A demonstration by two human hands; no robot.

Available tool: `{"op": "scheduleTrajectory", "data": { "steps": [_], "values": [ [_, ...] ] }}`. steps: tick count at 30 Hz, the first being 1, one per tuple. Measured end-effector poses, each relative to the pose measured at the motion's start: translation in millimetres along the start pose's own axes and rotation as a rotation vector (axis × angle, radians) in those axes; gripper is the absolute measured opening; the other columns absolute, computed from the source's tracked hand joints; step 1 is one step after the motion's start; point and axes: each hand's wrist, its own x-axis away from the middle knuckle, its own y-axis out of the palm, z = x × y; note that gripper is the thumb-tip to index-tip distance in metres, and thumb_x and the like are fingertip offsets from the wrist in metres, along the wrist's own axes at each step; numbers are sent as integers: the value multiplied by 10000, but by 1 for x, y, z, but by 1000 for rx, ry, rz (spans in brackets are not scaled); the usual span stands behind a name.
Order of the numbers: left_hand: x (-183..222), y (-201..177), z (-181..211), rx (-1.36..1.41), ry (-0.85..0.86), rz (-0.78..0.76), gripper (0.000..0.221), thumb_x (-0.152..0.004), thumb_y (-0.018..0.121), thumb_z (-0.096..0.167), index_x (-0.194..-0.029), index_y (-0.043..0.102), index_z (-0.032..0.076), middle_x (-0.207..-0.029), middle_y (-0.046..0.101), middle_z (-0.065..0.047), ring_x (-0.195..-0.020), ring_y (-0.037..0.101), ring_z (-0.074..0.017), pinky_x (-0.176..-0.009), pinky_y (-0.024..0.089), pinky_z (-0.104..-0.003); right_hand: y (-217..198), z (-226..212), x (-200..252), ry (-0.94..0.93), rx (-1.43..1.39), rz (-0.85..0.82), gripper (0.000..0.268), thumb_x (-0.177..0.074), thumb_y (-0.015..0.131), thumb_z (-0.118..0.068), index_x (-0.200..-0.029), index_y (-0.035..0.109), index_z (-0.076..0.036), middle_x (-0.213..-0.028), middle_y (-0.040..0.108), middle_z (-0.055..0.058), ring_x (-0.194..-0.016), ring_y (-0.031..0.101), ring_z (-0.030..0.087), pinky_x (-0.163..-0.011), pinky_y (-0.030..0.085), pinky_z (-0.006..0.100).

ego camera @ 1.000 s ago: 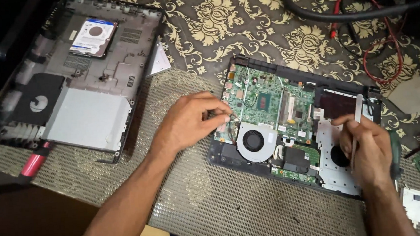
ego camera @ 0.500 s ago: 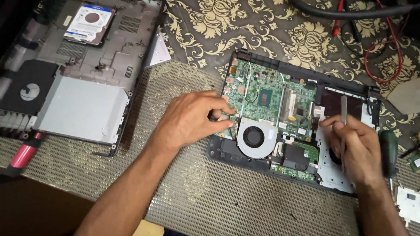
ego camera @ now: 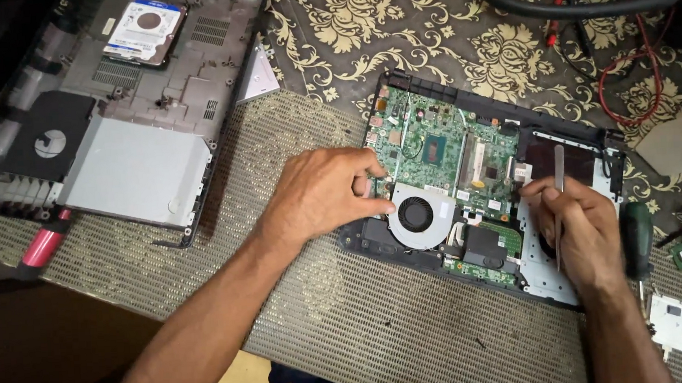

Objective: The person is routing wires and adjusting components inside a laptop chassis, specifically around the cooling fan and motherboard, using tweezers and a screwdriver.

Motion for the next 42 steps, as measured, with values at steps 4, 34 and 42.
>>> {"op": "scheduleTrajectory", "data": {
  "steps": [4,34,42],
  "values": [
    [1,-7,6,5,-92,-110,476,-816,838,461,-1212,695,238,-914,803,59,-820,778,-105,-948,571,-477,-2,2,0,21,51,-5,274,-1130,477,-226,-1112,717,-95,-702,536,-30,-590,456,89,-560,373,230],
    [2,-6,0,272,303,-127,104,-846,790,112,-949,809,108,-927,746,-111,-618,574,-158,-538,498,-285,64,-77,27,-500,609,-392,249,-950,601,-225,-1093,804,-206,-548,710,45,-335,583,172,-399,535,285],
    [4,-7,-5,136,228,-190,158,-859,739,247,-996,817,246,-1025,740,41,-837,709,-98,-728,585,-303,74,-32,36,-696,846,-342,321,-930,701,-307,-1250,680,-295,-883,722,-68,-498,618,94,-375,531,285]
  ]
}}
